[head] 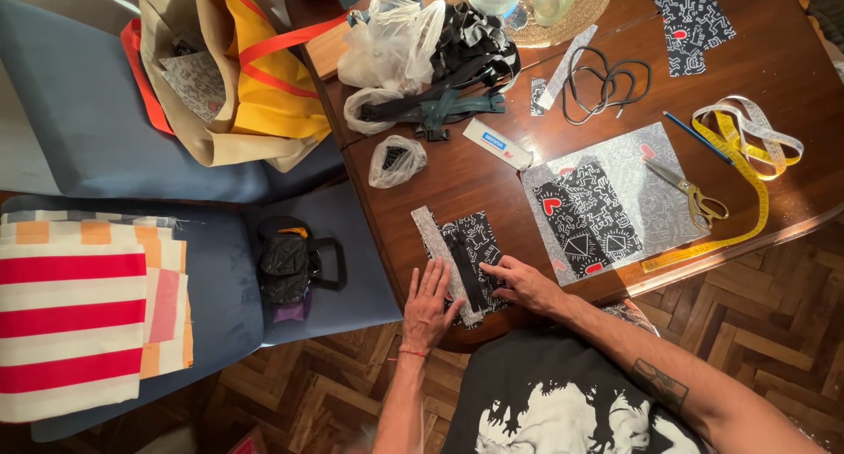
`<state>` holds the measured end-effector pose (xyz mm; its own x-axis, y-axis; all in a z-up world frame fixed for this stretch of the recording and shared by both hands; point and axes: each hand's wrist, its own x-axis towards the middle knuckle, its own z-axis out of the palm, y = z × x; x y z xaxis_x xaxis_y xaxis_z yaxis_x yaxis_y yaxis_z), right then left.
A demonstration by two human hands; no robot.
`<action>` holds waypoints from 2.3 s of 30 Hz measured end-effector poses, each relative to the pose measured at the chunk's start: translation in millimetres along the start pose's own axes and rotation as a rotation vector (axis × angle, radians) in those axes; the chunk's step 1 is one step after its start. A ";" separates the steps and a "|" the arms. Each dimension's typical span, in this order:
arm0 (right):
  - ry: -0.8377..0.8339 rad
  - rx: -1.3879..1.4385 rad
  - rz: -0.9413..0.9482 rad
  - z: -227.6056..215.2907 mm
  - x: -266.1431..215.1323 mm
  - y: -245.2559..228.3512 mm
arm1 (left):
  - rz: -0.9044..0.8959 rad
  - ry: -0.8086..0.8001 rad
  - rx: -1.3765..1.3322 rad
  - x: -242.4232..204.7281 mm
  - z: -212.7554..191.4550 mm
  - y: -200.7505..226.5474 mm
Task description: Assembling fabric pieces and using scissors to cut material on a workshop table.
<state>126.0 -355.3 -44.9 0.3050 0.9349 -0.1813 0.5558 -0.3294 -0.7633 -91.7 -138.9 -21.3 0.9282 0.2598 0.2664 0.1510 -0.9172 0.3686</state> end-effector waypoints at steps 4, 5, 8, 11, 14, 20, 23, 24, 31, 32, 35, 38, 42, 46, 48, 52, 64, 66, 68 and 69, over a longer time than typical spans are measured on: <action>-0.005 0.002 0.013 1.9 1.7 0.4 | 0.038 -0.015 0.035 4.1 -7.6 -1.4; -0.006 -0.008 0.016 2.8 1.4 1.1 | 0.046 -0.016 0.046 5.1 -8.5 -0.4; -0.013 -0.007 0.028 -0.7 2.2 -1.2 | 0.060 -0.011 0.057 7.7 -7.1 -1.7; -0.021 0.006 0.046 -2.6 1.5 -3.3 | 0.064 -0.010 0.049 8.3 -6.9 -2.1; -0.033 0.014 0.054 -0.9 2.0 -2.6 | 0.058 -0.007 0.042 7.2 -7.2 -2.3; -0.049 0.030 0.072 -2.1 2.5 -4.2 | 0.053 -0.016 0.024 7.0 -7.5 -3.0; -0.047 0.025 0.070 -4.0 1.8 -7.7 | 0.058 -0.024 0.013 6.7 -8.6 -3.1; -0.046 0.020 0.066 -5.2 2.3 -8.7 | 0.057 -0.026 0.011 7.4 -8.9 -3.2; -0.055 0.015 0.075 -5.5 2.8 -11.2 | 0.053 -0.035 0.007 5.4 -7.4 -4.2; -0.053 0.013 0.067 -5.5 2.9 -11.3 | 0.051 -0.038 0.004 5.8 -8.1 -3.9; -0.058 0.005 0.064 -3.8 3.0 -9.1 | 0.053 -0.038 0.008 6.7 -8.2 -3.9; -0.067 -0.006 0.071 -3.8 2.8 -9.3 | 0.055 -0.034 0.010 7.4 -9.4 -3.5; -0.080 -0.003 0.089 -4.6 2.4 -11.9 | 0.054 -0.033 -0.001 7.8 -9.3 -3.5; -0.068 -0.010 0.072 -2.6 2.1 -7.7 | 0.030 -0.029 -0.031 11.2 -14.9 0.4; -0.064 -0.001 0.069 -3.8 3.4 -6.1 | -0.029 -0.024 -0.073 15.6 -19.1 2.2; -0.062 0.002 0.055 0.0 2.6 -2.4 | -0.093 -0.018 -0.127 20.2 -24.5 4.9; 0.221 0.124 0.181 -125.0 -30.7 -43.1 | -0.236 0.010 -0.133 47.6 -31.5 26.5; 0.364 0.156 0.249 -120.9 -43.9 15.8 | -0.246 0.044 -0.138 60.5 -25.7 40.7; 0.404 0.022 0.260 -125.5 -70.5 84.1 | -0.251 -0.010 -0.194 83.2 -20.2 64.6; 0.445 -0.110 0.267 -128.2 -84.4 118.1 | -0.253 -0.065 -0.245 94.8 -17.6 76.6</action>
<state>265.0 -490.1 -40.3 0.7326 0.6778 -0.0616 0.4841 -0.5825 -0.6529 1.9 -179.3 47.8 0.8928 0.4424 0.0852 0.3001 -0.7250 0.6200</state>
